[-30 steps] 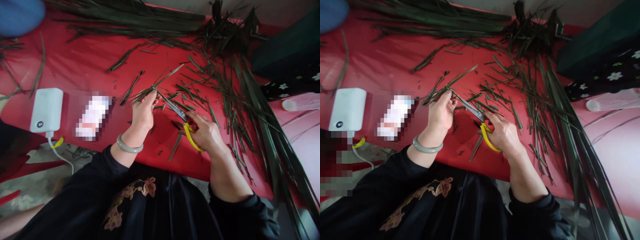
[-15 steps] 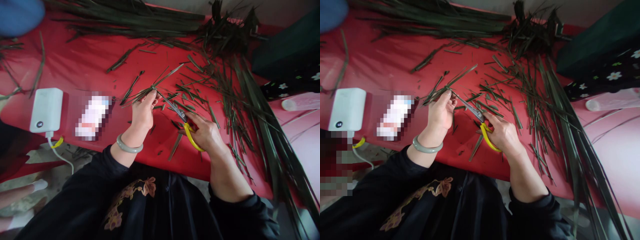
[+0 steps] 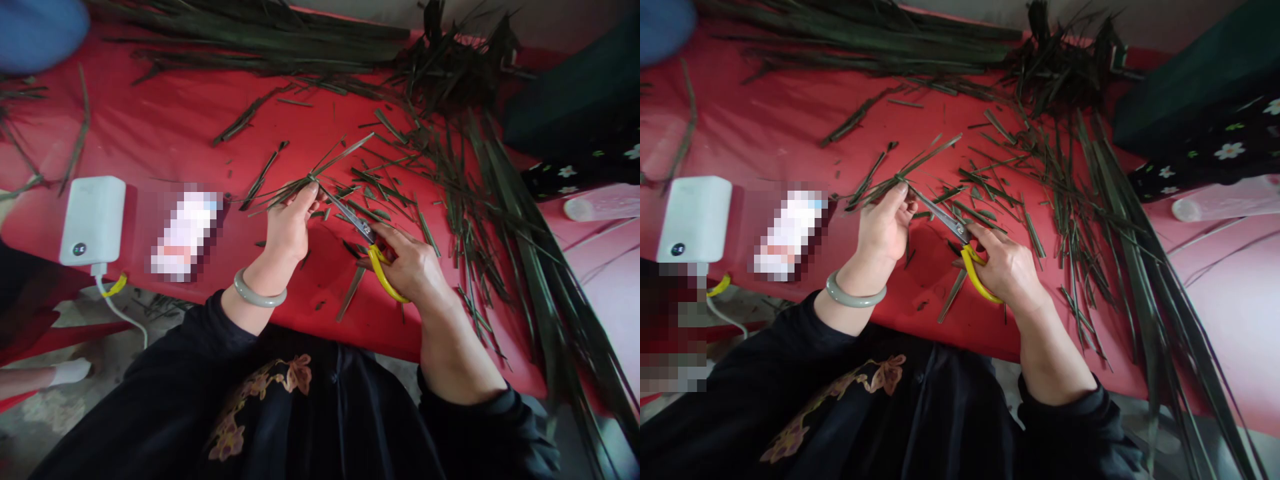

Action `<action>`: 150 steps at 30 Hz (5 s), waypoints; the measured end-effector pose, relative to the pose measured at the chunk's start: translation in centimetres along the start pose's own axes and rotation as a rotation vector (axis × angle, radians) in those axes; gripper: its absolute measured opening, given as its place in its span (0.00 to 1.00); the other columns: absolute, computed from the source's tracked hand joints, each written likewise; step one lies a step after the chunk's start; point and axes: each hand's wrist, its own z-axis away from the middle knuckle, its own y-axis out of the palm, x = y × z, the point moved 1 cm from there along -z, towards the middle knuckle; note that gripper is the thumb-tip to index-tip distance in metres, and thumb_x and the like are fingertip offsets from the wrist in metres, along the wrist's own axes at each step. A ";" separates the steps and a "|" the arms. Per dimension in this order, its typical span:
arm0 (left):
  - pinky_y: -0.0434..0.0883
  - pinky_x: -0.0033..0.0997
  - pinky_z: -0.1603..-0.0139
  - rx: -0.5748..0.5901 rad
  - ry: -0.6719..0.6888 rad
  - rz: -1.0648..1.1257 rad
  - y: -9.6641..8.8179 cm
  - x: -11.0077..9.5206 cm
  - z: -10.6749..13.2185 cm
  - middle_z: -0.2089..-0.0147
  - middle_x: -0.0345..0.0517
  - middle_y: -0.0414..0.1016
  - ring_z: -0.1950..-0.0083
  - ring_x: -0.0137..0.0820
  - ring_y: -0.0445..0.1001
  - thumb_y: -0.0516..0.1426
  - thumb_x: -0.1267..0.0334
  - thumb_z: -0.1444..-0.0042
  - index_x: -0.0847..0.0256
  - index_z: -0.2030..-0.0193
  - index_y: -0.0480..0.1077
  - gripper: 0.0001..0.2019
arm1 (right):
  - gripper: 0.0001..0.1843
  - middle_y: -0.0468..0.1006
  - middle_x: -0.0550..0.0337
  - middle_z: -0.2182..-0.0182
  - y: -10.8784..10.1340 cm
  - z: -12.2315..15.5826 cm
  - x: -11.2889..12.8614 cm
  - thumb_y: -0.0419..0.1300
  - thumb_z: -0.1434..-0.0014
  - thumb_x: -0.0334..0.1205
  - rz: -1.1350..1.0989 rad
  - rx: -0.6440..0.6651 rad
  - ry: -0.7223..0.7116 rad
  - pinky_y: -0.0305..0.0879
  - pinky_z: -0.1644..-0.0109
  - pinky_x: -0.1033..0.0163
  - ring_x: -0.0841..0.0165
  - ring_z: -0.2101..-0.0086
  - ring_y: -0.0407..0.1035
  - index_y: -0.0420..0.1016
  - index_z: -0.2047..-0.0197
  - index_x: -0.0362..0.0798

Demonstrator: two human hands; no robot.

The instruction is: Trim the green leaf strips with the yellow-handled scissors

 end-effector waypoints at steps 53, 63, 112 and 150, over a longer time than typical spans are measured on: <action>0.66 0.25 0.66 0.087 -0.054 -0.038 0.0 0.0 0.4 0.72 0.39 0.76 0.68 0.23 0.74 0.63 0.58 0.55 0.59 0.74 0.73 0.07 | 0.25 0.80 0.55 0.61 -0.1 0.0 0.1 0.58 0.44 0.51 0.016 -0.035 -0.006 0.73 0.61 0.63 0.65 0.64 0.76 0.72 0.46 0.49; 0.66 0.24 0.68 0.099 -0.043 -0.012 -0.1 0.1 0.3 0.73 0.37 0.75 0.70 0.22 0.74 0.64 0.58 0.55 0.59 0.74 0.73 0.08 | 0.27 0.80 0.56 0.63 -0.2 0.0 0.1 0.58 0.45 0.55 0.026 -0.043 -0.005 0.72 0.64 0.65 0.67 0.68 0.76 0.73 0.46 0.50; 0.66 0.23 0.70 0.115 -0.009 -0.004 0.1 0.1 0.2 0.74 0.38 0.75 0.71 0.22 0.73 0.65 0.59 0.57 0.59 0.75 0.74 0.07 | 0.28 0.81 0.54 0.63 0.0 -0.1 0.0 0.58 0.44 0.57 0.019 -0.072 -0.046 0.72 0.64 0.64 0.65 0.66 0.76 0.73 0.47 0.47; 0.66 0.24 0.67 0.003 -0.013 0.004 -0.2 -0.7 -0.2 0.72 0.37 0.74 0.69 0.21 0.74 0.62 0.59 0.52 0.59 0.72 0.71 0.07 | 0.31 0.80 0.54 0.59 0.1 -0.1 0.0 0.59 0.46 0.59 -0.002 0.027 0.012 0.71 0.61 0.63 0.65 0.64 0.75 0.71 0.44 0.50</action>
